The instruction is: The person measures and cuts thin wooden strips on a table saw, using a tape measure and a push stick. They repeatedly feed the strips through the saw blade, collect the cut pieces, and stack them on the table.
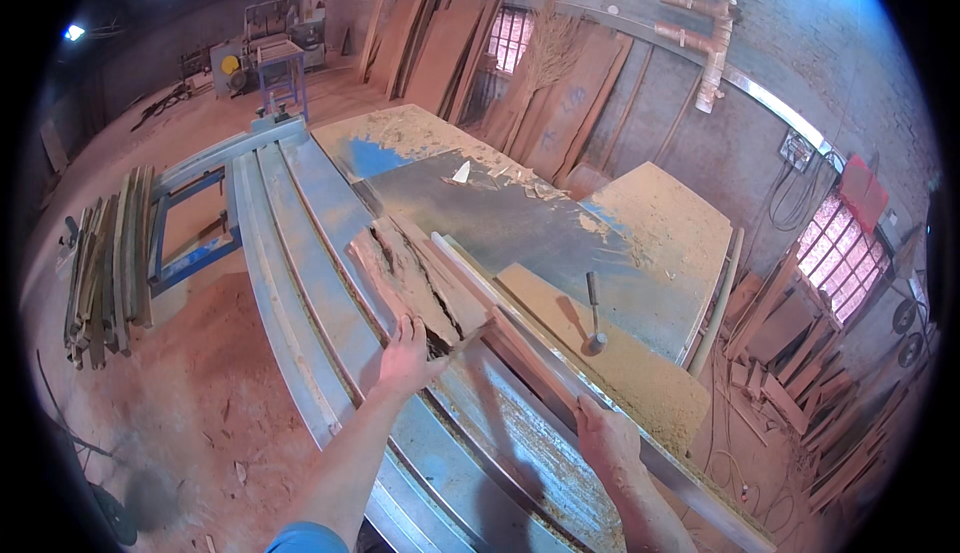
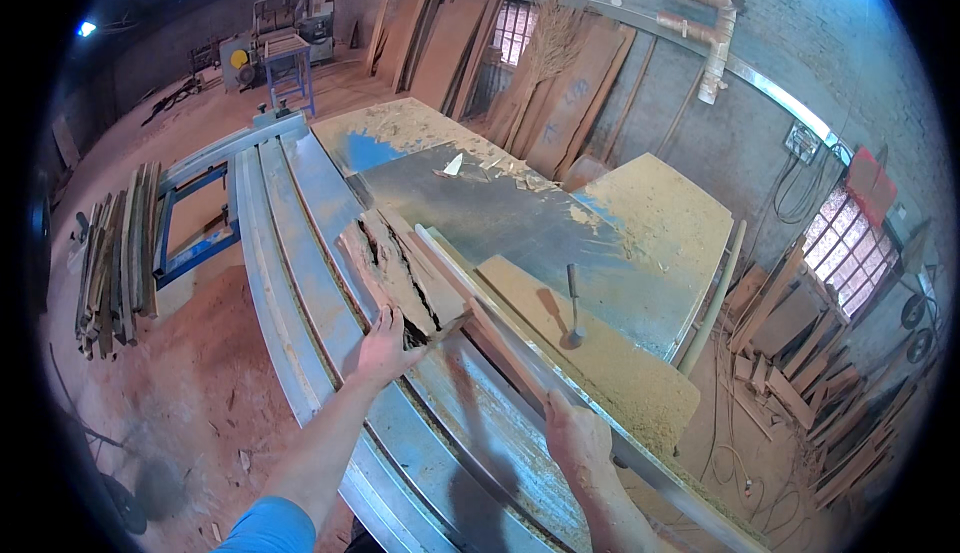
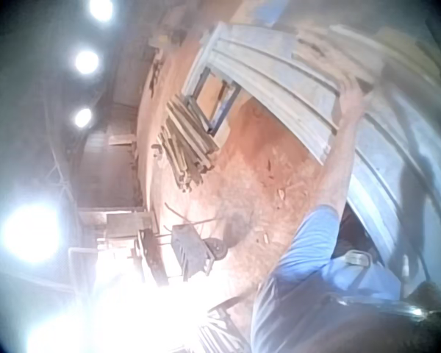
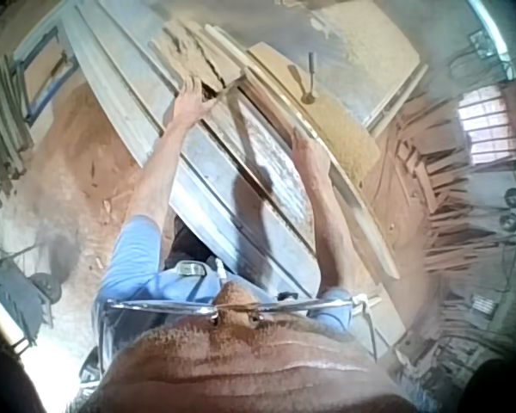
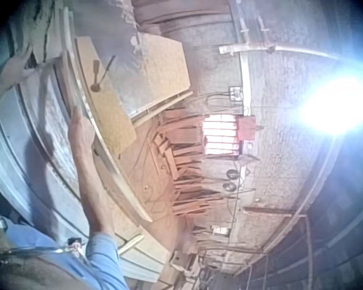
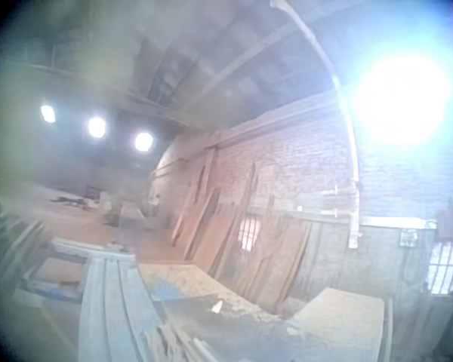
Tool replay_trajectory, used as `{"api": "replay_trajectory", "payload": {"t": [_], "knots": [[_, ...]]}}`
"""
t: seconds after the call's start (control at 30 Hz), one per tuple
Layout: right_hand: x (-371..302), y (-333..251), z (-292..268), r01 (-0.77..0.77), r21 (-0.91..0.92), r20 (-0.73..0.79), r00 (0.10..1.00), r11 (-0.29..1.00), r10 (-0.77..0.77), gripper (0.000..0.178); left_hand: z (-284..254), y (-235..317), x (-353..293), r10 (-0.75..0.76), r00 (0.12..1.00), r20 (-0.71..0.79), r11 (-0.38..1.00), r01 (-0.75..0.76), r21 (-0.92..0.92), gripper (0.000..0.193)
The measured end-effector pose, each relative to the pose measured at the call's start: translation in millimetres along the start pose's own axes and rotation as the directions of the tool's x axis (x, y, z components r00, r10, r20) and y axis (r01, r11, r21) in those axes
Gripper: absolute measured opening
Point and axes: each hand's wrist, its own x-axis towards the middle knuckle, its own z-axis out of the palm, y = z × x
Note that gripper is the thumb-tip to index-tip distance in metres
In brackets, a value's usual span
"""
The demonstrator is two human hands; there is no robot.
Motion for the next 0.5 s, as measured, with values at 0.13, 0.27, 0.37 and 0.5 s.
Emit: {"api": "replay_trajectory", "payload": {"t": [0.13,0.27,0.37,0.5], "knots": [[7,-5,-1,0.001,0.006,0.016,1.000,1.000,-0.001,0.018,-2,-5,5,-0.005,1.000,0.007,1.000,0.005,0.024,0.101],[13,-9,-1,0.000,0.003,0.031,1.000,1.000,0.000,0.020,-6,-7,10,-0.016,1.000,0.015,1.000,0.016,0.006,0.100],[18,-16,-4,-0.036,-0.003,0.055,0.998,0.999,0.036,0.021,-7,-10,15,-0.033,0.999,0.016,0.999,0.033,-0.002,0.099],[28,-25,-4,-0.029,0.017,0.065,0.997,0.999,0.028,0.022,-9,-19,22,-0.042,0.999,0.014,0.999,0.042,0.004,0.097]]}}
